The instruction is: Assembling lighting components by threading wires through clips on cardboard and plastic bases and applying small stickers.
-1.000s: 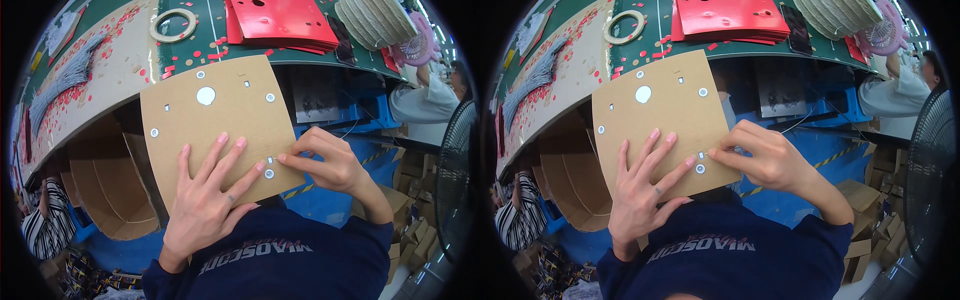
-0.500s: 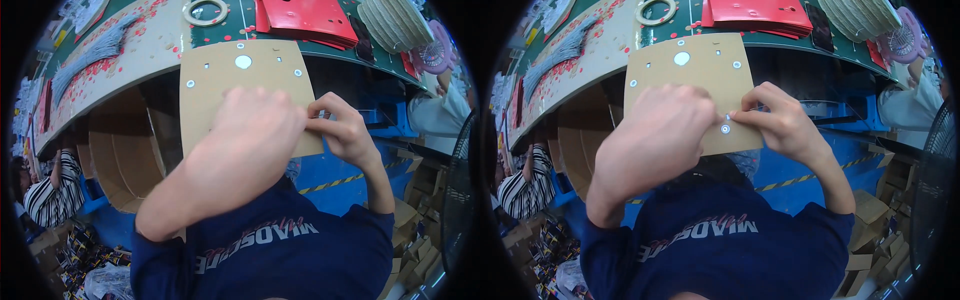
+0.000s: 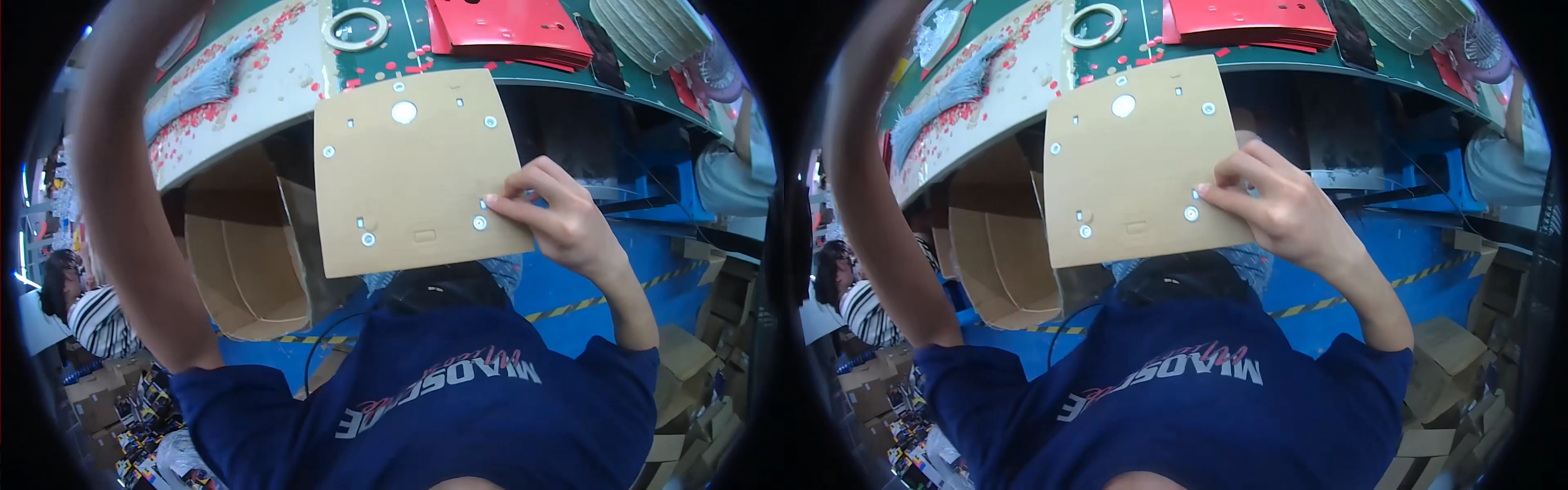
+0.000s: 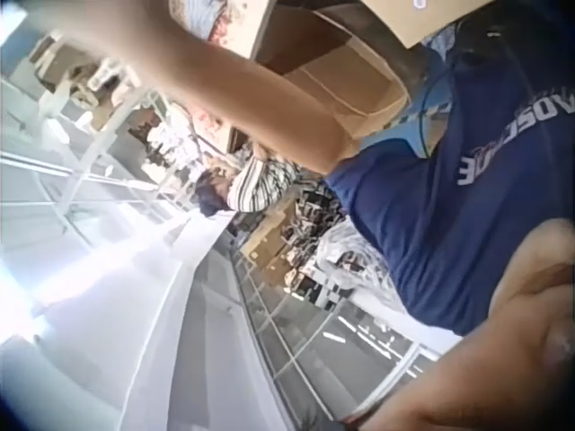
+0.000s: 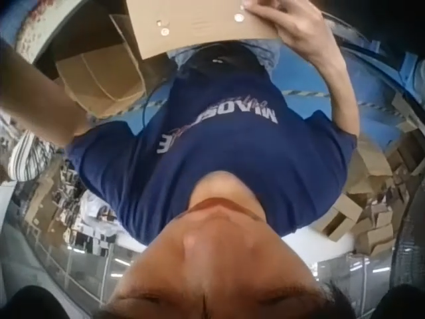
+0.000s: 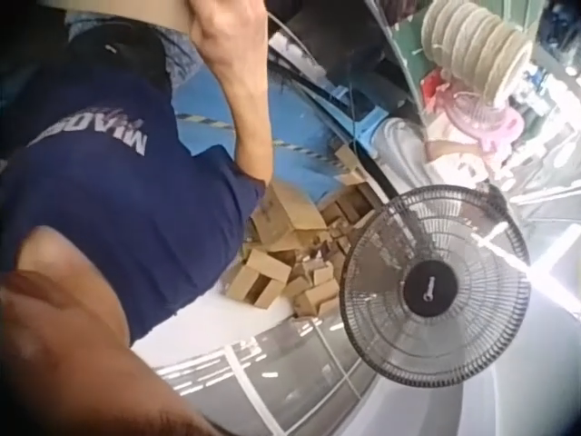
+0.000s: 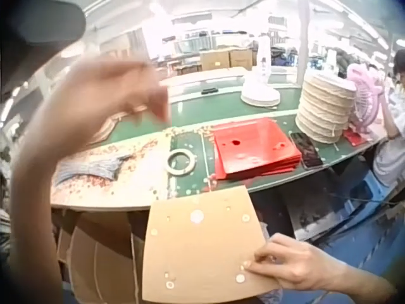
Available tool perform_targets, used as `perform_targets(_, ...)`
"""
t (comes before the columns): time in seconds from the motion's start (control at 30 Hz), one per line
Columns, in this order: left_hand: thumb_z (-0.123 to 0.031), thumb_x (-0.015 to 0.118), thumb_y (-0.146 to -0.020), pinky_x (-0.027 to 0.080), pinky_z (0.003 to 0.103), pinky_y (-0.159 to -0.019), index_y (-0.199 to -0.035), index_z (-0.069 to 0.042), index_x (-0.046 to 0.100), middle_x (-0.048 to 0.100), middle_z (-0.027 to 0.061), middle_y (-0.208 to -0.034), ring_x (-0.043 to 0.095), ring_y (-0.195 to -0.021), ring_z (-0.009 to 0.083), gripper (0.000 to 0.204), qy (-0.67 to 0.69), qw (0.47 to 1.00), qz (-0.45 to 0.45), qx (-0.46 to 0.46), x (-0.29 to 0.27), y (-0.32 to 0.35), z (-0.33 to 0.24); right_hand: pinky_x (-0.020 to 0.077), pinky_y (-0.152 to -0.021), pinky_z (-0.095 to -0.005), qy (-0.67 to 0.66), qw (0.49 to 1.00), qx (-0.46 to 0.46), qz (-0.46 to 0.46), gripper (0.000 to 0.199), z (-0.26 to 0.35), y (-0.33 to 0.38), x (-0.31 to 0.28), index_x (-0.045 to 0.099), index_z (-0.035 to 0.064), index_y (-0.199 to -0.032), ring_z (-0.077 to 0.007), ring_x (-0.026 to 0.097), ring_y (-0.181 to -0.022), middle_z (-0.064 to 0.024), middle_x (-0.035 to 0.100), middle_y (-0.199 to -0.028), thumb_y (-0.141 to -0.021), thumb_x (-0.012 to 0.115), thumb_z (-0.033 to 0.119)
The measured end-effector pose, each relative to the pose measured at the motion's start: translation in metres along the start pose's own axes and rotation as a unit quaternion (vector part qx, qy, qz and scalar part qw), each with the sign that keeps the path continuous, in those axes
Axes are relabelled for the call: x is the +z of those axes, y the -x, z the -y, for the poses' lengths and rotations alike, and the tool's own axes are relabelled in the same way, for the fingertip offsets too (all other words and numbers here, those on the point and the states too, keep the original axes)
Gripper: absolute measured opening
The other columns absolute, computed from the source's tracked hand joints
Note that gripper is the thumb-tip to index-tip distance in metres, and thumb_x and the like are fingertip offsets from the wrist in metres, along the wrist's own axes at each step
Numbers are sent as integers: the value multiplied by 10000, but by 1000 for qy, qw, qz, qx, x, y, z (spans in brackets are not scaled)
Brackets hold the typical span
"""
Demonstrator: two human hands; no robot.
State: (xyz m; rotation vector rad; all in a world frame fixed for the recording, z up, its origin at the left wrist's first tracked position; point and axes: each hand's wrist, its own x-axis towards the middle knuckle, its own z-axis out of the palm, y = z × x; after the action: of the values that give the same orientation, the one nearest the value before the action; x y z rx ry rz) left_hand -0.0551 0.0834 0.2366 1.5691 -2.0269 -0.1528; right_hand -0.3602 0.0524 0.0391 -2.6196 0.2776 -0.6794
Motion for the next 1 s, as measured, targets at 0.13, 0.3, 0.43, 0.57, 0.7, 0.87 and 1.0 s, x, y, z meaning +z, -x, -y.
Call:
perform_targets(0.13, -24, 791, -741, 369, 311, -393, -677, -35, 615, 520, 36, -564, 499, -424, 175, 188, 49, 985, -34, 163, 92, 156, -10, 589, -722, -333, 2, 1000, 8, -7, 399, 3, 1, 6, 770, 42, -1111, -243, 624, -894, -102, 621, -976, -738, 709, -85)
perform_targets(0.3, 23, 687, -781, 499, 347, -526, -817, 27, 653, 581, 110, -620, 598, -527, 287, 49, 63, 950, -237, -192, 204, 329, -36, 588, -713, -335, 25, 1000, 7, -4, 397, 2, -5, 9, 769, 40, -1116, -243, 625, -895, -102, 629, -1001, -740, 718, -75)
perform_targets(0.43, -34, 727, -868, 454, 327, -575, -898, -9, 620, 598, 139, -666, 548, -568, 258, 114, 104, 886, -34, -451, 253, 410, -68, 579, -698, -328, 51, 999, -9, -5, 429, -2, 2, 6, 771, 41, -1133, -238, 631, -901, -98, 643, -1011, -718, 742, -62)
perform_targets(0.57, -96, 689, -940, 324, 297, -516, -713, 2, 543, 474, 75, -554, 446, -521, 137, 287, 228, 819, 47, -524, 233, 446, -72, 568, -675, -314, 49, 999, -22, 8, 432, 0, -7, 13, 782, 34, -1114, -232, 634, -891, -98, 648, -1006, -692, 766, -57)
perform_targets(0.7, -164, 665, -972, 295, 273, -499, -594, -36, 503, 494, -35, -578, 395, -512, 59, 431, 401, 649, 127, -634, 159, 449, -48, 561, -648, -298, 55, 996, -58, -30, 414, -9, -5, 10, 795, 32, -1086, -226, 633, -874, -92, 650, -983, -680, 774, -47)
perform_targets(0.87, -168, 666, -989, 385, 247, -516, -665, -29, 631, 583, -15, -652, 499, -562, 50, 354, 605, 338, 166, -702, 175, 513, -54, 553, -626, -291, 42, 997, -55, -37, 417, -11, -9, 15, 794, 20, -1081, -224, 630, -860, -92, 643, -961, -666, 772, -20)
perform_targets(1.0, -139, 674, -946, 469, 336, -633, -846, -48, 681, 664, 68, -795, 613, -711, 187, 135, 324, 593, 381, -631, 173, 492, -21, 537, -609, -296, 8, 996, -64, -59, 432, -10, -10, 24, 795, 10, -1063, -226, 626, -846, -92, 641, -943, -632, 765, -12)
